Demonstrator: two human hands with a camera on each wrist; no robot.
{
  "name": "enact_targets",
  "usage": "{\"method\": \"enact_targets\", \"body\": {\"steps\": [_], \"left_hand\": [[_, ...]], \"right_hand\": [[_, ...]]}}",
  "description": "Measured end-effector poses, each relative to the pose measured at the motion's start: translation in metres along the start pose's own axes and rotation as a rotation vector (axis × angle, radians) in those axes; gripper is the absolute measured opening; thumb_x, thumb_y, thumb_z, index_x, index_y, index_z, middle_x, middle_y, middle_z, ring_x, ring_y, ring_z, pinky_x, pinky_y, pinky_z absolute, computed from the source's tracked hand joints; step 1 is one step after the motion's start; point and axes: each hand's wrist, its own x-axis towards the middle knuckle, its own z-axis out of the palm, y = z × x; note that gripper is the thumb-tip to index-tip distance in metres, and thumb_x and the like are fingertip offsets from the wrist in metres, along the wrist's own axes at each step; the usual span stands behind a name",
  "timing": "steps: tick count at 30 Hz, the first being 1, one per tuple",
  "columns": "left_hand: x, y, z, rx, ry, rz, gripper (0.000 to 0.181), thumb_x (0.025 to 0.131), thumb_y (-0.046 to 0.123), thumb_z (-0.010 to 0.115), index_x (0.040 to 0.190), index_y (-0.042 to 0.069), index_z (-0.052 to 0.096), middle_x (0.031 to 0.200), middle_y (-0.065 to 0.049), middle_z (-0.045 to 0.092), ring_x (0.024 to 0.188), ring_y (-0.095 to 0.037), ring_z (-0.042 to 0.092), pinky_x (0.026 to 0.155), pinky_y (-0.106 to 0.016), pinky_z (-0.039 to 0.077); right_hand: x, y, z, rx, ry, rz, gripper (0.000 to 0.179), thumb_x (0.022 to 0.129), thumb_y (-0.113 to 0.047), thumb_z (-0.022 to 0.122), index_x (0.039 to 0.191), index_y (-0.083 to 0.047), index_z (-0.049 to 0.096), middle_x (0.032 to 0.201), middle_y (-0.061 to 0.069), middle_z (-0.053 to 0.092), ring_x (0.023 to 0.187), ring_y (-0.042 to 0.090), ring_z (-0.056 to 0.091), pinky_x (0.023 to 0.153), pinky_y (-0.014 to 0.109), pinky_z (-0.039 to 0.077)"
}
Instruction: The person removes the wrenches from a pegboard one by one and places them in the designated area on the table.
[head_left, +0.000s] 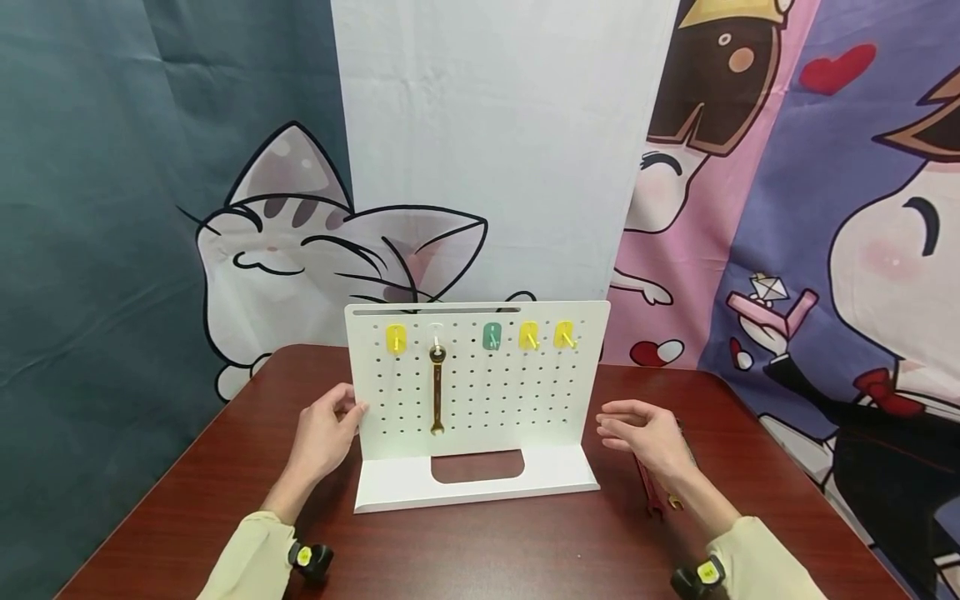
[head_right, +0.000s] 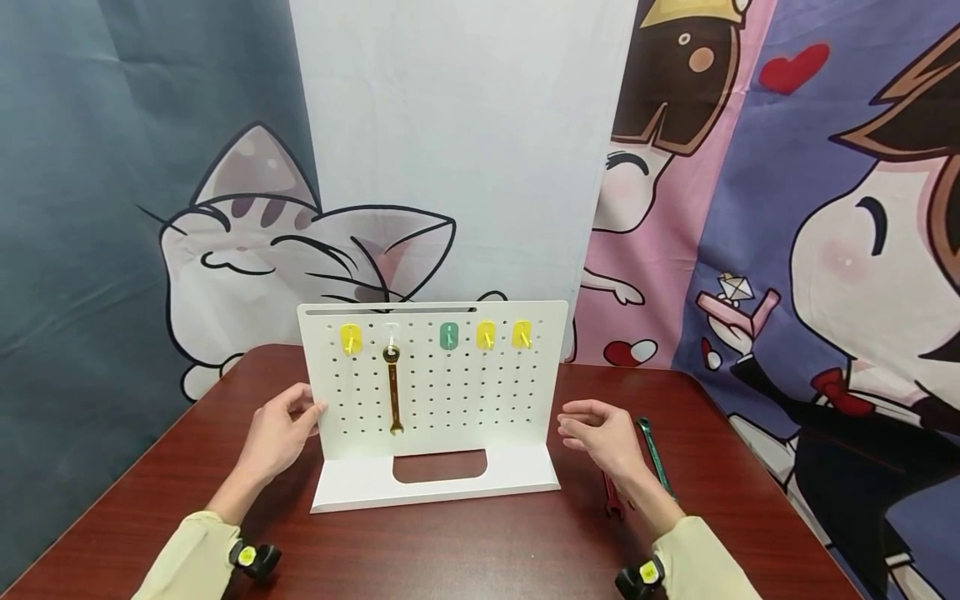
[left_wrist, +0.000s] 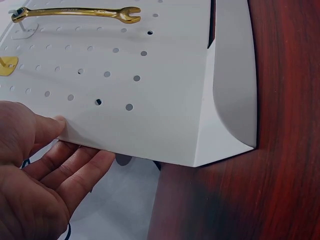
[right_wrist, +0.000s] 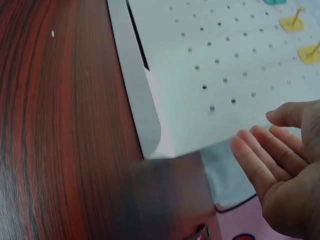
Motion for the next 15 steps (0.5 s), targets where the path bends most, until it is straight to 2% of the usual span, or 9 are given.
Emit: {"method": "enact_targets", "body": {"steps": [6,10,15], "left_hand": [[0.0,-0.001,0.0,-0.006,0.002,-0.002,0.007,0.104,0.013,0.066,0.106,0.006,0.066,0.084,-0.008,0.067,0.071,-0.018,0.057,0.061,-0.028,0.043],[0.0,-0.001,0.0,-0.008,0.0,-0.002,0.007,0.104,0.012,0.066,0.106,0.006,0.065,0.084,-0.009,0.068,0.07,-0.018,0.057,0.061,-0.027,0.043],[0.0,0.0,0.0,-0.003,0.003,0.001,0.007,0.104,0.013,0.066,0.106,0.006,0.065,0.084,-0.008,0.067,0.07,-0.018,0.056,0.061,-0.027,0.042]], "right_hand": [[-0.001,-0.006,0.016,0.014,-0.054,-0.05,0.044,0.098,-0.005,0.074,0.133,0.016,0.059,0.122,0.03,0.072,0.091,0.011,0.078,0.085,0.041,0.063],[-0.001,-0.01,0.025,0.006,-0.078,-0.092,0.042,0.098,-0.004,0.074,0.132,0.015,0.061,0.122,0.035,0.07,0.096,0.015,0.079,0.086,0.043,0.063],[0.0,-0.016,0.036,-0.002,-0.125,-0.129,0.042,0.097,-0.005,0.074,0.133,0.013,0.062,0.125,0.037,0.068,0.102,0.018,0.078,0.085,0.037,0.063]]}}
